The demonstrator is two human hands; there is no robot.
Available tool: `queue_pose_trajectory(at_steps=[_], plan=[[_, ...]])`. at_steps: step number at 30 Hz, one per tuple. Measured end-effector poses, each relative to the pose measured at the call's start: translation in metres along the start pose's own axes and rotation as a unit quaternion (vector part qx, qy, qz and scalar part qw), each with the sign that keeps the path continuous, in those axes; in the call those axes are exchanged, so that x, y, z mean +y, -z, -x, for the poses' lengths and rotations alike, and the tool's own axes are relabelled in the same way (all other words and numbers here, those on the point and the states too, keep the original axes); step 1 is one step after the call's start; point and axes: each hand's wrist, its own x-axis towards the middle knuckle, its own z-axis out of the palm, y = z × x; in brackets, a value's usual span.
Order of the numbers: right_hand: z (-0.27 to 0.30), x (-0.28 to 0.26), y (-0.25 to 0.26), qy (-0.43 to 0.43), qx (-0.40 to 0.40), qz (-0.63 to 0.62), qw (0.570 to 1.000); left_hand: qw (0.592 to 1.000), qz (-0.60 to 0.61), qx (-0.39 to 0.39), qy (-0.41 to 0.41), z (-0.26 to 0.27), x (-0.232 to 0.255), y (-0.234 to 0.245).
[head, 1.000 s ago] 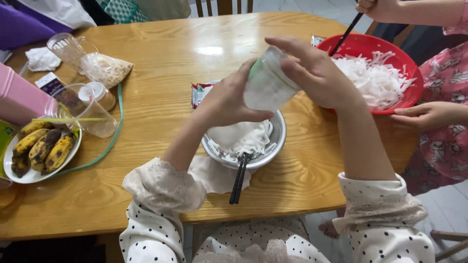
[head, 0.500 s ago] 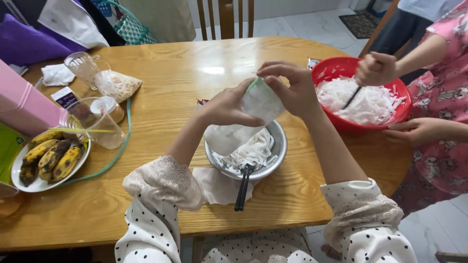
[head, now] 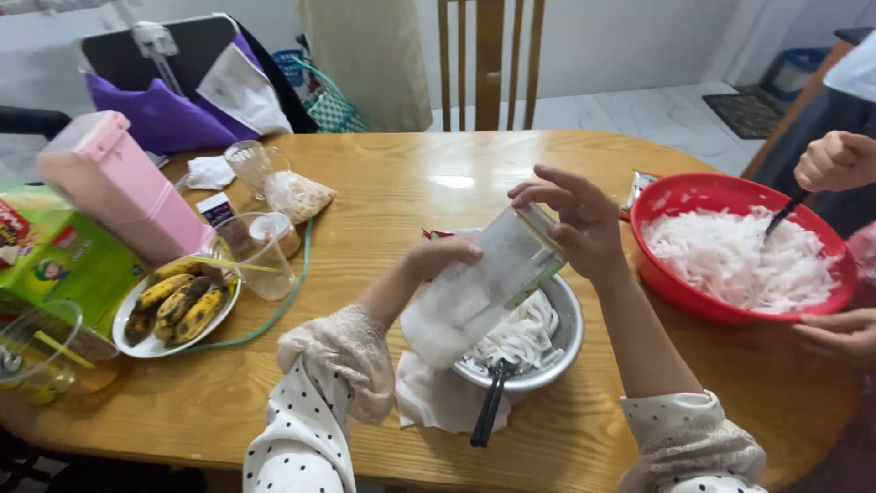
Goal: Mixing shredded coconut with sugar in a bowl using chopsticks and pouring more sugar from a jar.
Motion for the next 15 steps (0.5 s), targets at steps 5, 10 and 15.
queue_pose_trajectory(at_steps=[5, 10, 15], plan=[[-0.004, 0.001, -0.001, 0.009, -0.014, -0.082, 0.996, 0.987, 0.153, -0.038, -0.005, 0.029, -0.006, -0.006], [0.007, -0.013, -0.001, -0.013, -0.012, -0.111, 0.994, 0.926, 0.365, -0.091, 0.028, 0.067, 0.012, -0.091], [-0.004, -0.023, -0.004, -0.012, -0.027, -0.093, 0.995, 0.93, 0.366, 0.02, 0.029, 0.126, 0.046, -0.16]])
